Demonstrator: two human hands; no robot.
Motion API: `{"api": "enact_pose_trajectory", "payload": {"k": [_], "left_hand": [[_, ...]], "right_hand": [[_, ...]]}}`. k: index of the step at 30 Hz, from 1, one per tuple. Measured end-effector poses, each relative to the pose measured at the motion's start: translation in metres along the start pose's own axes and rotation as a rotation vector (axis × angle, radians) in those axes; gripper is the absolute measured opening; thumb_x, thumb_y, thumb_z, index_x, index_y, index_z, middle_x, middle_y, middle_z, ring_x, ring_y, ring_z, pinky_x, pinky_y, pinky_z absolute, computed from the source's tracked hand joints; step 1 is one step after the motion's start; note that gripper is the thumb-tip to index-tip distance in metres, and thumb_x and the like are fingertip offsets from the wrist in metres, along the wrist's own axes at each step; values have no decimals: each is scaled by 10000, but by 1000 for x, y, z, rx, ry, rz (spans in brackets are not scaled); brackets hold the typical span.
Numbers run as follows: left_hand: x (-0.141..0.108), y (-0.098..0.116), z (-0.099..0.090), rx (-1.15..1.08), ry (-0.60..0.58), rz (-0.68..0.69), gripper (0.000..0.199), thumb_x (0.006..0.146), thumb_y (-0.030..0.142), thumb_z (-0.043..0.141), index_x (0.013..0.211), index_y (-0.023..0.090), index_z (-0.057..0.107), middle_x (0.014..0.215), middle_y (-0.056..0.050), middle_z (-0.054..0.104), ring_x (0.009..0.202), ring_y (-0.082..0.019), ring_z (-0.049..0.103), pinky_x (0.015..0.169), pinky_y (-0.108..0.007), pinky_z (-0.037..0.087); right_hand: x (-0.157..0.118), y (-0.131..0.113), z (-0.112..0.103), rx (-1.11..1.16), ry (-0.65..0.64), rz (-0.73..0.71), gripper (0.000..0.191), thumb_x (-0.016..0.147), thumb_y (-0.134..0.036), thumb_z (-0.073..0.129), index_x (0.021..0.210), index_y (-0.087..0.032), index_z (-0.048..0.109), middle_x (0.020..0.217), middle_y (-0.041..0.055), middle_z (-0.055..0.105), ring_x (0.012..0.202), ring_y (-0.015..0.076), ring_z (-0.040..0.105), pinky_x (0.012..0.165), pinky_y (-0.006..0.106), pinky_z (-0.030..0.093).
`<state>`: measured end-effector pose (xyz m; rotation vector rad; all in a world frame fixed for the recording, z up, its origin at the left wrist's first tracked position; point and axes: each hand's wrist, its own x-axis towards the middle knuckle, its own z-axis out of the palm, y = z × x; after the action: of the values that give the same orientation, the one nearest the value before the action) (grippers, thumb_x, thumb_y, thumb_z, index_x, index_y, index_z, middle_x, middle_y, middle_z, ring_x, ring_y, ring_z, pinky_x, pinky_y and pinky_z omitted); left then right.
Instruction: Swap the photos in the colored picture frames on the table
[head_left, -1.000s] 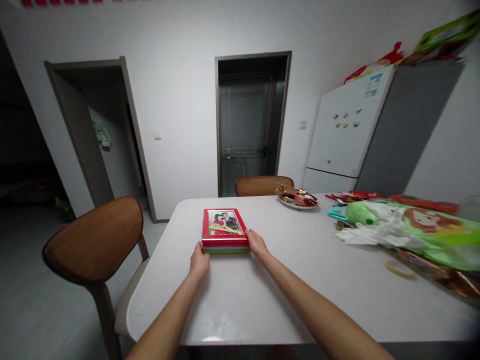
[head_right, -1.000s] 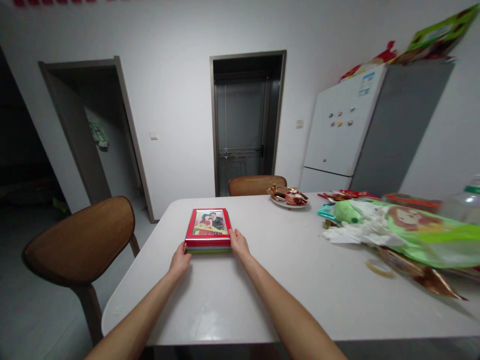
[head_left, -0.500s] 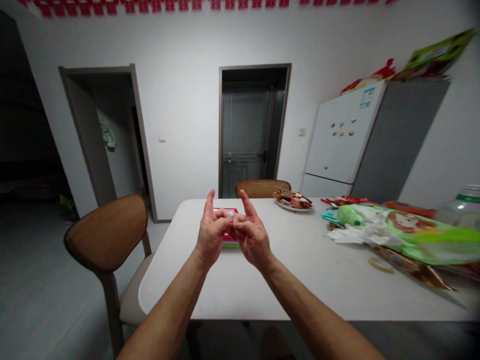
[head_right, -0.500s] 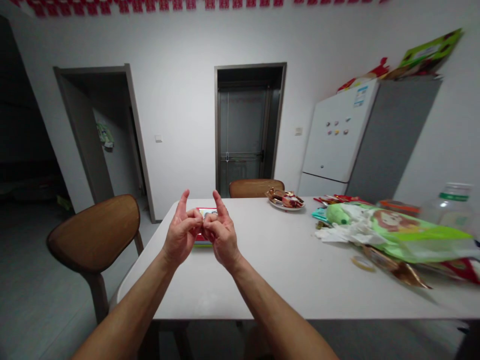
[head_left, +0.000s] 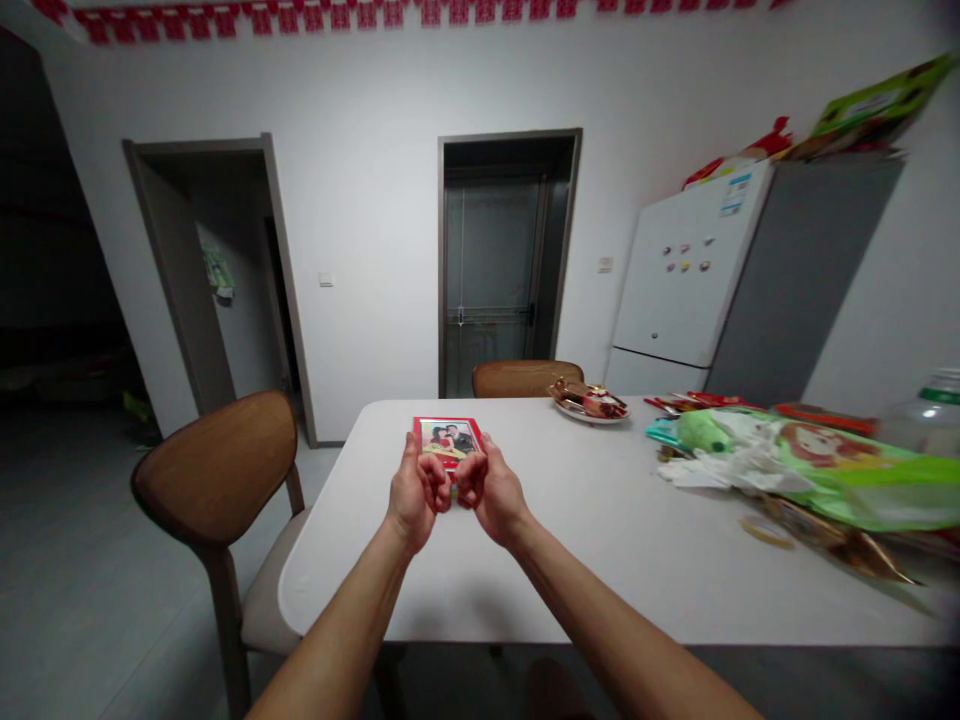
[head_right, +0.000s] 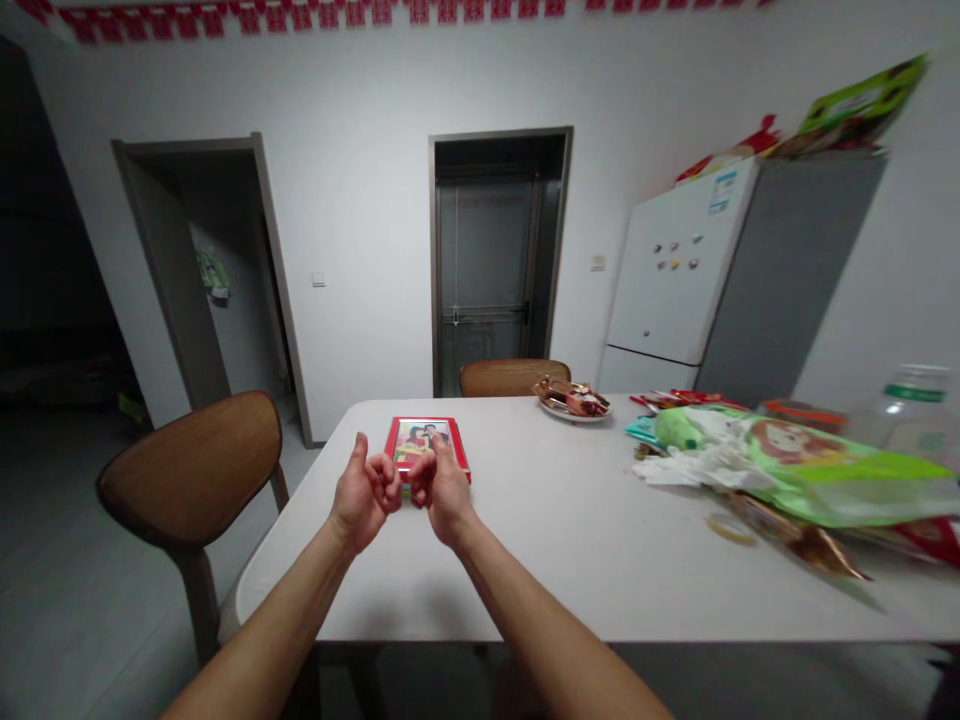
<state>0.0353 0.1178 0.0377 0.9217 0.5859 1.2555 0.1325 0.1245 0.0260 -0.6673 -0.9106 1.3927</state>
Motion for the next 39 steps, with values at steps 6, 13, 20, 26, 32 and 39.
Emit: {"api": "enact_pose_trajectory", "payload": {"k": [6,13,20,26,32,39], "left_hand": [[6,0,-9,27,16,-148,653,747,671,164,376,168,353,266,7,381,227,-50,262,317,-168,117],[14,-37,-45,44,200,-279,520,780,562,352,496,138,450,346,24,453,271,-36,351,330,-133,227],[18,-77,-70,19,354,-198,253,721,370,577,743,122,533,586,-36,603,485,-116,571,441,-195,408],[5,-78,-48,-101,389,164,313,676,275,599,965,167,543,880,-31,645,815,-164,603,723,-258,458],[-49,-59,-12,381,275,460,347,752,235,518,1091,159,504,1029,-70,612,972,-208,551,864,-327,418],[-100,-75,-8,1408,-210,912,523,732,61,391,1247,134,339,1252,-126,433,1165,-234,373,933,-392,384]], "right_hand": [[13,12,3,-450,-45,1,578,737,-655,157,411,-196,288,318,-38,341,281,63,285,322,197,192],[62,36,-37,-1656,62,-352,293,690,-307,534,949,-172,551,950,77,570,890,193,490,730,294,357],[41,45,-46,-1819,-80,-396,224,697,-204,516,914,-195,572,984,81,536,958,215,429,821,351,293],[-12,44,-37,-1531,-197,-489,322,648,-243,572,967,-194,568,1016,79,535,956,212,450,836,356,333],[-37,7,-26,-518,57,-137,512,722,-465,471,1180,-241,424,1202,54,479,1098,214,423,880,390,346],[-78,1,-38,64,36,154,441,692,-373,523,1073,-151,520,910,80,650,831,222,600,735,352,465]]}}
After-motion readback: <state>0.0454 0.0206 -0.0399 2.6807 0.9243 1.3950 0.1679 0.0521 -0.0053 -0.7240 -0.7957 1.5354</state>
